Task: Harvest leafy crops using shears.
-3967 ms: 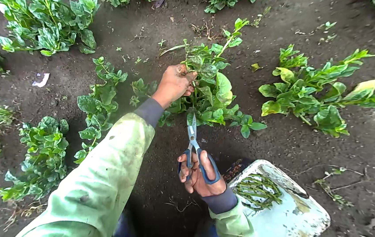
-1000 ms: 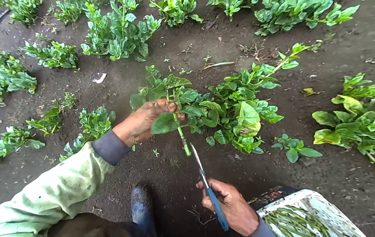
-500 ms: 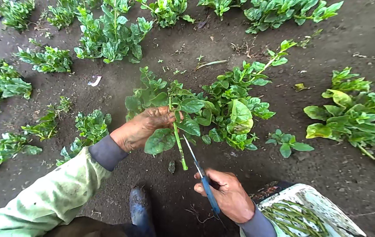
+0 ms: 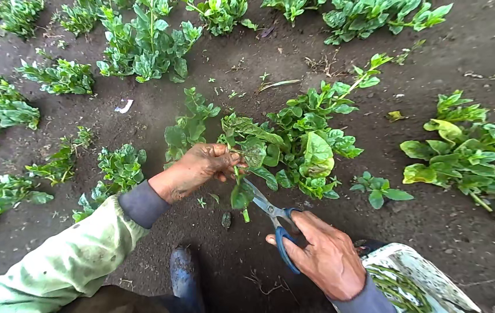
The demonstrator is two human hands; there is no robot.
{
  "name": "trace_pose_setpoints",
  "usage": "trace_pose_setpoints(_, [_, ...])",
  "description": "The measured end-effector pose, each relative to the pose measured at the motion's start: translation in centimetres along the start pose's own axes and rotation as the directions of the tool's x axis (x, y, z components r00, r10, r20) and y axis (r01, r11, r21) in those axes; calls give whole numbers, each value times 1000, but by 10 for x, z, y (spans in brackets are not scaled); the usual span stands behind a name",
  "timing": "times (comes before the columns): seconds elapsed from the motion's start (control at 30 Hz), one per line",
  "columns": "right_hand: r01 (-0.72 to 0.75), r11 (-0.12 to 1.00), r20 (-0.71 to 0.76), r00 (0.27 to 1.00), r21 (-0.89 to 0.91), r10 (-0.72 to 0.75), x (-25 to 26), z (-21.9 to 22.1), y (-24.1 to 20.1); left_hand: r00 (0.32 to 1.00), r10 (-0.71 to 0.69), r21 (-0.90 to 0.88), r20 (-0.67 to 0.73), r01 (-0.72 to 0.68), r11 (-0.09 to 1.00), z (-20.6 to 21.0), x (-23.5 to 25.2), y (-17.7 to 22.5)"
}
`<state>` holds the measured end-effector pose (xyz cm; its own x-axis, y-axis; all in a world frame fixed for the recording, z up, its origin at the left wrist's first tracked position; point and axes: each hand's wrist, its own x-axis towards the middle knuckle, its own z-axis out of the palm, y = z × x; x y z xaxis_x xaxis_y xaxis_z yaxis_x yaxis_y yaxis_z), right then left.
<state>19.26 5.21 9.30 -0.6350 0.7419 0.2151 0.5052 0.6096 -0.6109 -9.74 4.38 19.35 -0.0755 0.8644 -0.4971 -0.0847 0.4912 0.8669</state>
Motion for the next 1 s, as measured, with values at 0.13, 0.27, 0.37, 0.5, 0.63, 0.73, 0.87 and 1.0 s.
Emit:
trace_pose_setpoints(0.13, [12, 999, -22, 1000, -53, -13, 4, 2, -5, 1000, 25, 78, -11, -24, 997, 3, 0, -2])
trace_pose_setpoints(0.27, [26, 999, -71, 997, -21, -27, 2, 9, -5, 1000, 20, 78, -13, -19, 997, 4, -3, 0])
trace_pose_setpoints(0.37, [3, 999, -76, 997, 32, 0, -5, 13, -1, 1000, -18, 4, -17, 18, 1000, 6, -4, 2])
trace_pose_setpoints(0.5, [-84, 979, 16, 996, 187, 82, -13, 15, 1, 1000, -8, -49, 19, 9, 999, 7, -5, 2])
trace_pose_setpoints(0.63, [-143, 927, 76, 989, 347, 124, -10, 15, -3, 999, -6, -53, 37, 8, 999, 10, -6, 2])
trace_pose_setpoints(0.73, [-143, 928, 79, 989, 345, 123, -5, 16, -5, 998, -7, -77, 67, 12, 997, 10, -7, 1])
trace_pose_setpoints(0.87, [-116, 923, 50, 993, 367, 105, -5, 19, -5, 995, -32, -124, 91, 44, 991, 10, -8, 0])
trace_pose_setpoints(1.0, [-129, 888, 51, 992, 442, 118, -9, 23, -1, 990, -32, -140, 139, 52, 989, 8, -9, -2])
